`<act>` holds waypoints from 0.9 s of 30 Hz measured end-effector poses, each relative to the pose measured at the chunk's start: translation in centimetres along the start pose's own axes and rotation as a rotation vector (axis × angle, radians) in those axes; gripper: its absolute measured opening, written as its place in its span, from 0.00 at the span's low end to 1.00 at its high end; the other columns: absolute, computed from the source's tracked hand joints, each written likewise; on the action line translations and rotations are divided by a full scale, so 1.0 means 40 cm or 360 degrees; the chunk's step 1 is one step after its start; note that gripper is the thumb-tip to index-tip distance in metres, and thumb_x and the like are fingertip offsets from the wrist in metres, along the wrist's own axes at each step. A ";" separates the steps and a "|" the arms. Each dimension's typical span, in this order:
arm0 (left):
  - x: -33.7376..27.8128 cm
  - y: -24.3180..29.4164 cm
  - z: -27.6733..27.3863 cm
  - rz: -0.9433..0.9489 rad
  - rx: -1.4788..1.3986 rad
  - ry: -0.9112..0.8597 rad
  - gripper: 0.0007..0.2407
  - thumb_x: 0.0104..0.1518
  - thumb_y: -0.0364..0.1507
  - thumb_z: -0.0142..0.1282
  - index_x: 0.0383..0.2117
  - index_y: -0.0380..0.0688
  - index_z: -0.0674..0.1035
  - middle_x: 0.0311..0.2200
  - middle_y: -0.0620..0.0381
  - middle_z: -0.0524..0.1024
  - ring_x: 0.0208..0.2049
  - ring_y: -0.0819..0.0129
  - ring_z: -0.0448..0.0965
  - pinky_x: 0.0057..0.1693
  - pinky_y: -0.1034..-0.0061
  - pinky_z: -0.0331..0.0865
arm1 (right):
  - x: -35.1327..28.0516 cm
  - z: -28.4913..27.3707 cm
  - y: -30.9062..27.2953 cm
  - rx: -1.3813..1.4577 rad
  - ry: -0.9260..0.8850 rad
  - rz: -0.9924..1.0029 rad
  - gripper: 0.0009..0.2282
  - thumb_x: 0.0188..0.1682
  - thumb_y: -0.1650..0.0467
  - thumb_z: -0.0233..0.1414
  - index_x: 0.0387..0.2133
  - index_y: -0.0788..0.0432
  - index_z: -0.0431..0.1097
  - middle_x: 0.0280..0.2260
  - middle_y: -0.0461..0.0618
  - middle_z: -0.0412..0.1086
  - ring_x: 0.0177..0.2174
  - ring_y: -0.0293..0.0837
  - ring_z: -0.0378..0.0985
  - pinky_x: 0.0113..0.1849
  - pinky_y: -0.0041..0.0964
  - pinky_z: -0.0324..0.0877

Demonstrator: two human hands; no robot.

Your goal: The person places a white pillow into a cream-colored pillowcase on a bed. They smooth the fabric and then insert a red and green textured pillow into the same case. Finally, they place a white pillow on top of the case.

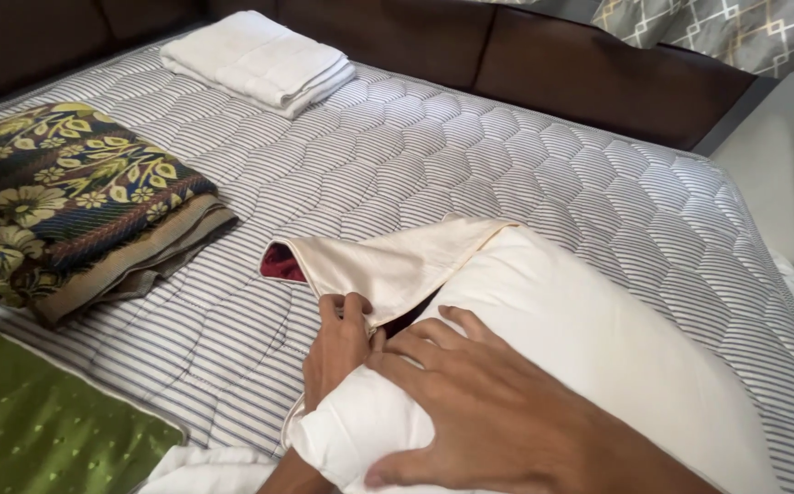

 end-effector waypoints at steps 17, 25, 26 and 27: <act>-0.002 0.062 -0.068 0.0023 0.0002 0.0136 0.17 0.51 0.23 0.58 0.49 0.35 0.74 0.52 0.45 0.70 0.38 0.51 0.82 0.41 0.58 0.78 | 0.073 -0.061 0.108 -0.0051 0.0227 0.0467 0.16 0.43 0.70 0.56 0.47 0.54 0.76 0.39 0.52 0.79 0.41 0.46 0.79 0.50 0.51 0.68; 0.001 0.065 -0.077 0.0230 0.0069 0.0441 0.16 0.47 0.22 0.60 0.45 0.36 0.77 0.49 0.47 0.74 0.46 0.52 0.75 0.47 0.57 0.68 | 0.113 -0.053 0.148 0.0015 0.0083 0.0700 0.14 0.47 0.69 0.53 0.47 0.52 0.75 0.36 0.53 0.80 0.36 0.48 0.84 0.44 0.47 0.76; -0.006 0.074 -0.089 0.0266 0.0066 0.0486 0.16 0.46 0.23 0.61 0.44 0.37 0.78 0.47 0.47 0.74 0.46 0.53 0.74 0.48 0.57 0.66 | 0.115 -0.047 0.157 0.0022 0.0085 0.0698 0.13 0.48 0.69 0.53 0.47 0.53 0.74 0.37 0.54 0.79 0.36 0.50 0.83 0.43 0.48 0.76; -0.002 0.067 -0.082 0.0263 0.0065 0.0467 0.16 0.46 0.23 0.61 0.44 0.37 0.78 0.47 0.47 0.74 0.46 0.53 0.74 0.48 0.57 0.66 | 0.118 -0.038 0.169 0.0033 0.0076 0.0711 0.13 0.48 0.69 0.53 0.47 0.53 0.74 0.37 0.54 0.79 0.36 0.50 0.83 0.43 0.48 0.76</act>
Point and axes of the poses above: each hand's wrist, its own x-axis towards the middle knuckle, its own z-axis out of the palm, y = z × x, the point moved 8 cm from there along x, towards the middle knuckle
